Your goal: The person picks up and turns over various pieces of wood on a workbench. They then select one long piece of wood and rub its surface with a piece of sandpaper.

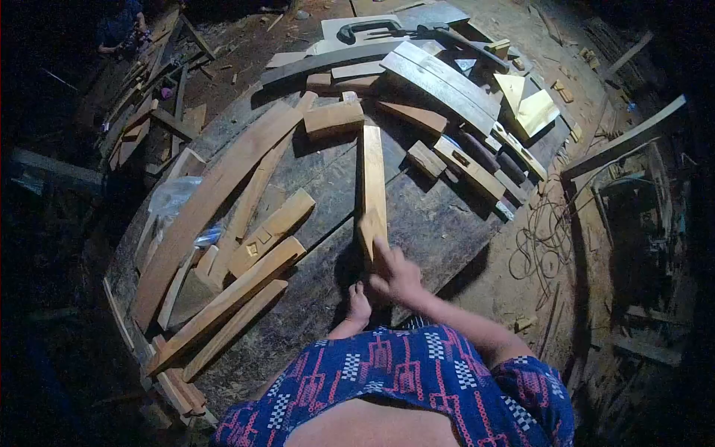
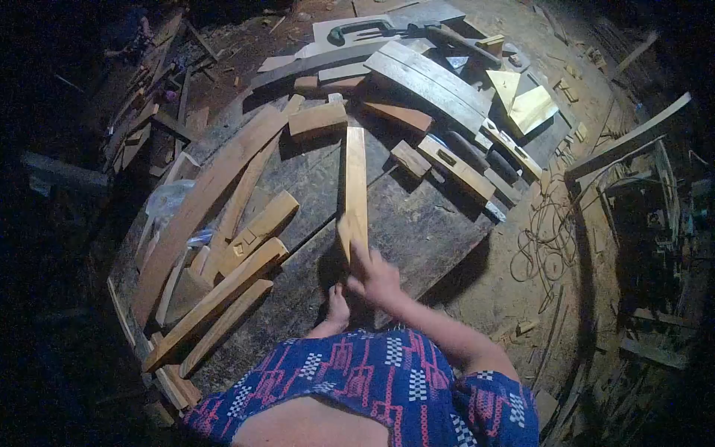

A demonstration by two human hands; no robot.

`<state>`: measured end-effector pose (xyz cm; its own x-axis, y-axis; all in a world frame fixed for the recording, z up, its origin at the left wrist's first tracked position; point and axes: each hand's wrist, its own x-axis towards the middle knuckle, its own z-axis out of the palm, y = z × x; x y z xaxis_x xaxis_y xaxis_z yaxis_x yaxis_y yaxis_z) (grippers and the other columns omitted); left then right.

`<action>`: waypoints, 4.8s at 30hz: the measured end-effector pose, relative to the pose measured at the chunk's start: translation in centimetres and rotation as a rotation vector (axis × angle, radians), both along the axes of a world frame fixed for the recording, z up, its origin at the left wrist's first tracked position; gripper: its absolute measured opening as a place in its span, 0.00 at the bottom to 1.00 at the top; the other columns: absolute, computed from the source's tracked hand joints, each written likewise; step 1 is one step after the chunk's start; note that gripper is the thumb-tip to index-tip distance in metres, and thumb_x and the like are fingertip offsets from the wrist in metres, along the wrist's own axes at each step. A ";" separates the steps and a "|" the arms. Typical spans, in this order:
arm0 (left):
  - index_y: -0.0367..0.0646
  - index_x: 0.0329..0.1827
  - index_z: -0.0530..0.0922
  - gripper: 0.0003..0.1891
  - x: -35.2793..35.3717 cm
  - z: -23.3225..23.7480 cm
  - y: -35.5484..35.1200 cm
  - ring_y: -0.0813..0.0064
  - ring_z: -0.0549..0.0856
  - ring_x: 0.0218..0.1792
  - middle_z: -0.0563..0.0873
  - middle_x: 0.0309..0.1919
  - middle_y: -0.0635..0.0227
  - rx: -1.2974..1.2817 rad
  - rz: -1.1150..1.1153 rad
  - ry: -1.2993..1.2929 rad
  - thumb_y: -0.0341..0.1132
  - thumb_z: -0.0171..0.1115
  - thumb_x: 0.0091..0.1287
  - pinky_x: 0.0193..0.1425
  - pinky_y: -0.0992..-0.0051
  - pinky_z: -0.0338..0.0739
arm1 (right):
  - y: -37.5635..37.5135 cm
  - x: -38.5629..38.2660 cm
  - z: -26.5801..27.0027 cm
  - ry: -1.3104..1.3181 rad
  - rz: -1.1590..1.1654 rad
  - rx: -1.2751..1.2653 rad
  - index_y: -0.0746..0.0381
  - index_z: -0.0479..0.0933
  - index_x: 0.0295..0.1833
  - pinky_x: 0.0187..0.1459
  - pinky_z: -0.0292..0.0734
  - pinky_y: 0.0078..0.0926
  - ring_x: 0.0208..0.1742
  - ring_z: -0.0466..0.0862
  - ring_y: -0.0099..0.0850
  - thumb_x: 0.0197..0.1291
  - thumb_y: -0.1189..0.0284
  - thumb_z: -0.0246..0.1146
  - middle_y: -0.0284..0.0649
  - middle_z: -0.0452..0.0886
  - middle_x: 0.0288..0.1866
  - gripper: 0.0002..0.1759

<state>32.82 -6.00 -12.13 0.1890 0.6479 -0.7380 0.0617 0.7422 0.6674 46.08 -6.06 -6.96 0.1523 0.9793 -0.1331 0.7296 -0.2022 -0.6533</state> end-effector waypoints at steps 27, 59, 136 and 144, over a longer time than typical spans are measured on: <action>0.42 0.26 0.71 0.23 -0.1 -2.5 -0.7 0.78 0.74 0.17 0.74 0.19 0.71 0.011 0.132 -0.027 0.53 0.41 0.66 0.19 0.75 0.69 | 0.1 0.0 0.2 0.036 0.030 0.004 0.49 0.51 0.68 0.37 0.74 0.41 0.38 0.77 0.47 0.42 0.58 0.64 0.47 0.72 0.41 0.46; 0.39 0.41 0.69 0.27 -0.5 -0.7 -0.2 0.76 0.76 0.18 0.76 0.28 0.64 -0.028 -0.058 0.006 0.58 0.40 0.65 0.11 0.81 0.66 | 13.6 5.0 -0.1 -0.027 -0.239 -0.127 0.44 0.50 0.67 0.47 0.71 0.43 0.47 0.76 0.48 0.45 0.56 0.62 0.49 0.72 0.51 0.43; 0.40 0.38 0.73 0.24 -0.9 -8.0 -2.1 0.74 0.78 0.27 0.77 0.28 0.67 0.422 0.072 0.174 0.53 0.39 0.67 0.23 0.75 0.74 | 21.3 8.4 -2.8 -0.206 -0.208 0.067 0.44 0.52 0.67 0.41 0.73 0.40 0.44 0.78 0.46 0.42 0.57 0.64 0.50 0.77 0.42 0.44; 0.39 0.39 0.72 0.20 -0.1 -5.2 -1.7 0.68 0.76 0.40 0.77 0.35 0.62 -0.034 0.218 0.032 0.46 0.36 0.70 0.45 0.69 0.70 | 7.2 2.6 -1.3 -0.095 -0.108 0.076 0.44 0.50 0.68 0.34 0.72 0.43 0.34 0.77 0.47 0.41 0.55 0.63 0.46 0.73 0.38 0.46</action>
